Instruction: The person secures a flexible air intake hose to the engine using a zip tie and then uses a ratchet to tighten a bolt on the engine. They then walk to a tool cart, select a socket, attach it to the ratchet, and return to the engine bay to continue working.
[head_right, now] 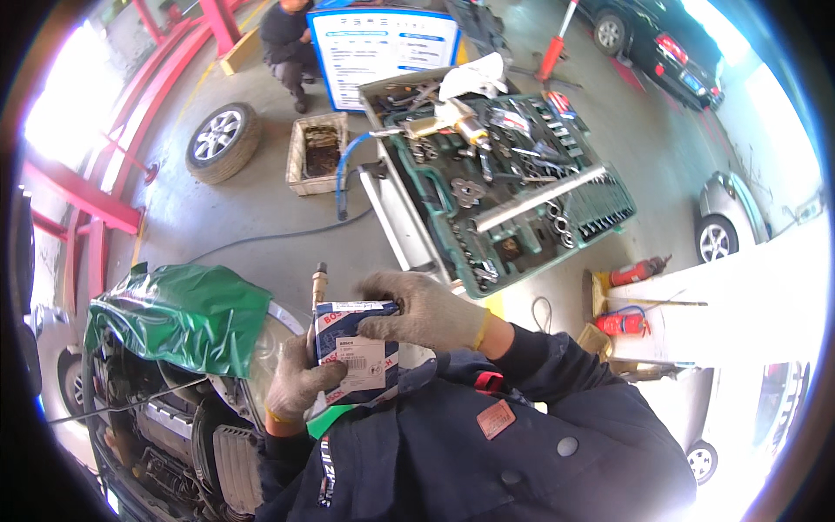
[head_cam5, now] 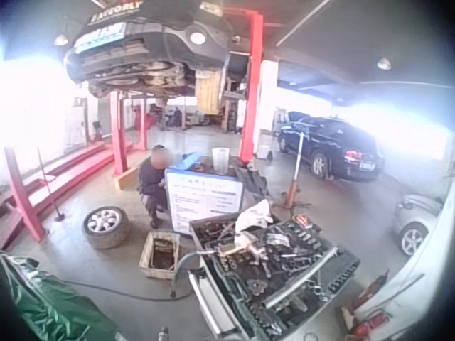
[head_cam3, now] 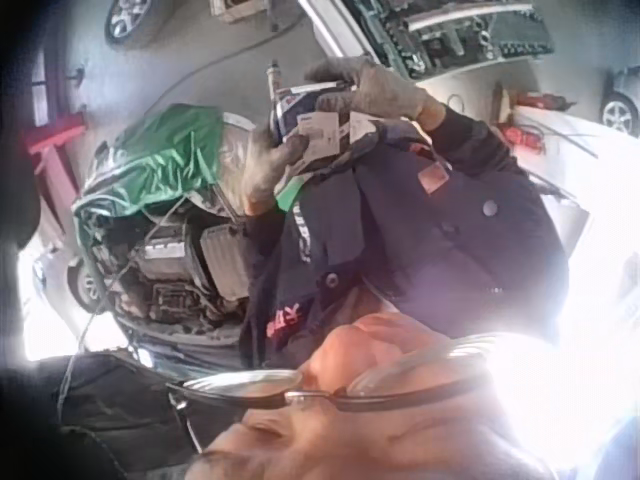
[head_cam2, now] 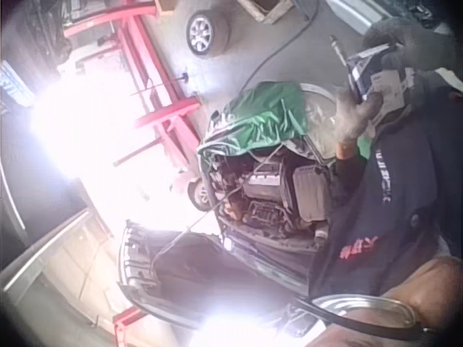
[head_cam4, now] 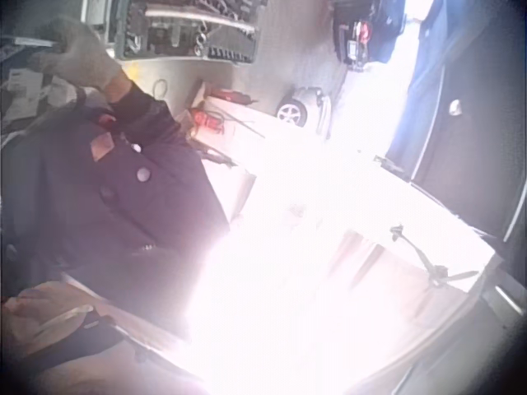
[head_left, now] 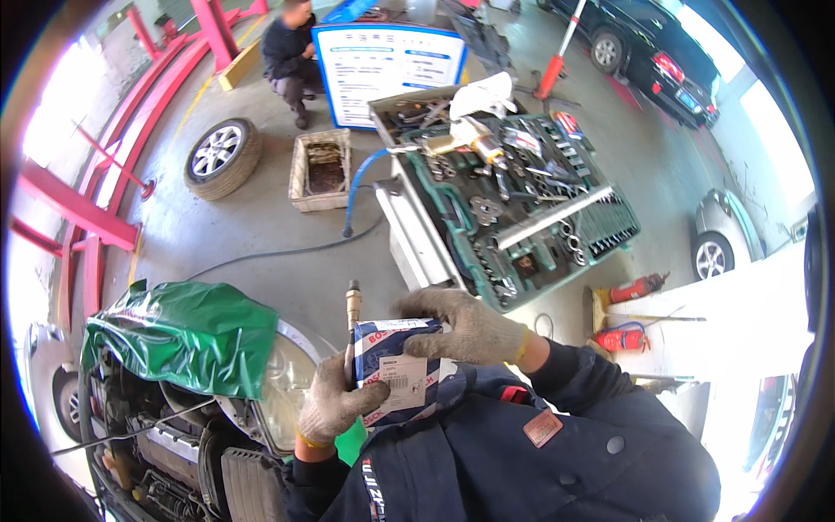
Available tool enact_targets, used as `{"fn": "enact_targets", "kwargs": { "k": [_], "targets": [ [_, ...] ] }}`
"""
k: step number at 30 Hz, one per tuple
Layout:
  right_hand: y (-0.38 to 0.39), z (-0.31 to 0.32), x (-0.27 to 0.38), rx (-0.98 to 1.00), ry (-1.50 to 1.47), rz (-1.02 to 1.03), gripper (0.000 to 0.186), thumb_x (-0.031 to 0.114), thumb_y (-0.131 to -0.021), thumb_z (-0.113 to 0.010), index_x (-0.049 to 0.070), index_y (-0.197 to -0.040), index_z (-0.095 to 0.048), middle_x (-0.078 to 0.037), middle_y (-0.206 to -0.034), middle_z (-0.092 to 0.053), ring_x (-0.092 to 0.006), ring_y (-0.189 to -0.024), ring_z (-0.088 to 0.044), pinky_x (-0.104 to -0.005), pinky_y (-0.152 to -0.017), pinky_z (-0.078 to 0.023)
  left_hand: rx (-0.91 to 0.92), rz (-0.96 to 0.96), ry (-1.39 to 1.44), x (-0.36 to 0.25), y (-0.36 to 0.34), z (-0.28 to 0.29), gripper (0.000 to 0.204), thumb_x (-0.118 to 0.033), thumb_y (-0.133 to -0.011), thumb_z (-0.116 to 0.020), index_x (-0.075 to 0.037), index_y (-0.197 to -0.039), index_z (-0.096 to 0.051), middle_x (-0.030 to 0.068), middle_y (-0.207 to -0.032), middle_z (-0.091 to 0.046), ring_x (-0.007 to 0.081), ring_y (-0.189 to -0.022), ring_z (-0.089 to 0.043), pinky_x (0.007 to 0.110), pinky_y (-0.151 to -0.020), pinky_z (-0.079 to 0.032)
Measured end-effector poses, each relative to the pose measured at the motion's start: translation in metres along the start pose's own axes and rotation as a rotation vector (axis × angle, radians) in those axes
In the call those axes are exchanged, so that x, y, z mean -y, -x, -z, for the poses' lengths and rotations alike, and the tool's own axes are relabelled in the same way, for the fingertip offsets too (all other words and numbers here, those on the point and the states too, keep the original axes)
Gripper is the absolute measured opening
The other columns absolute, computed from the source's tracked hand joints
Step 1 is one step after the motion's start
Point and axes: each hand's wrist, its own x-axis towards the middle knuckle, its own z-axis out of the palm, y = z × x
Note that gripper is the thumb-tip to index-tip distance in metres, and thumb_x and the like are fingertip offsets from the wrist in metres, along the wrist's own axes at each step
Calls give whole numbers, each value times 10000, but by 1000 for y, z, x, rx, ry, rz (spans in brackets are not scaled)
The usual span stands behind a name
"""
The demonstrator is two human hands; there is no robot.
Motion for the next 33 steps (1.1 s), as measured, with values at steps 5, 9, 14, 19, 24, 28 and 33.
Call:
{"fn": "enact_targets", "kwargs": {
  "k": [5, 9, 14, 19, 24, 28, 33],
  "targets": [
    [63, 54, -14, -85, 183, 36, 415, 291, -1065, -852, -31, -1309, -754, -166, -1132, -844, -241, -1106, -796, -398, -992, -606, 121, 63, -217, -23, -45, -69, 472, -183, -833, -866, 60, -1225, -768, 63, -1035, -806, 136, -939, -715, 333, -894, -598],
    [125, 114, -48, -228, 417, -19, 288, 276, -1149, -745, 22, -1273, -804, -116, -1045, -857, -186, -1005, -777, -370, -913, -604, 188, 91, -339, -19, -90, -153, 451, -212, -824, -869, 68, -1165, -778, 54, -966, -792, 132, -889, -693, 327, -843, -584],
    [200, 206, -82, -67, -201, -55, 528, 493, -1176, -701, -18, -1159, -828, -8, -884, -805, -43, -838, -615, -326, -761, -545, 290, 77, -210, -1, -122, -235, 550, -195, -781, -913, 73, -1243, -783, 41, -1004, -796, 128, -912, -683, 322, -864, -584],
    [216, 250, -98, 61, -311, -64, 571, 530, -1135, -741, -35, -1167, -815, -30, -1002, -817, -90, -931, -688, -329, -827, -565, 400, 35, -145, 3, -131, -264, 710, -120, -687, -1018, 64, -1331, -782, 46, -1137, -817, 133, -1002, -703, 335, -956, -596],
    [232, 270, -63, -527, 242, 147, 360, 282, -1040, -869, -12, -1232, -792, -133, -1148, -811, -259, -995, -791, -413, -900, -618, 266, 103, -215, -12, -122, -279, 750, -131, -744, -998, 76, -1422, -752, 63, -1169, -831, 139, -1050, -720, 342, -995, -603],
    [258, 276, -38, -292, 284, 379, 201, 116, -1001, -857, 43, -1183, -809, -116, -1080, -829, -272, -948, -819, -384, -870, -629, 209, 87, -297, -25, -118, -299, 705, -138, -801, -967, 84, -1432, -743, 94, -1157, -836, 145, -1041, -729, 354, -984, -614],
    [253, 276, -55, -75, 414, 155, 257, 165, -1001, -793, 54, -1227, -843, -188, -1077, -835, -410, -940, -798, -451, -864, -628, 186, -10, -580, -48, -114, -321, 660, -158, -812, -975, 67, -1395, -764, 104, -1086, -833, 135, -992, -728, 336, -944, -617]
  ]
}}
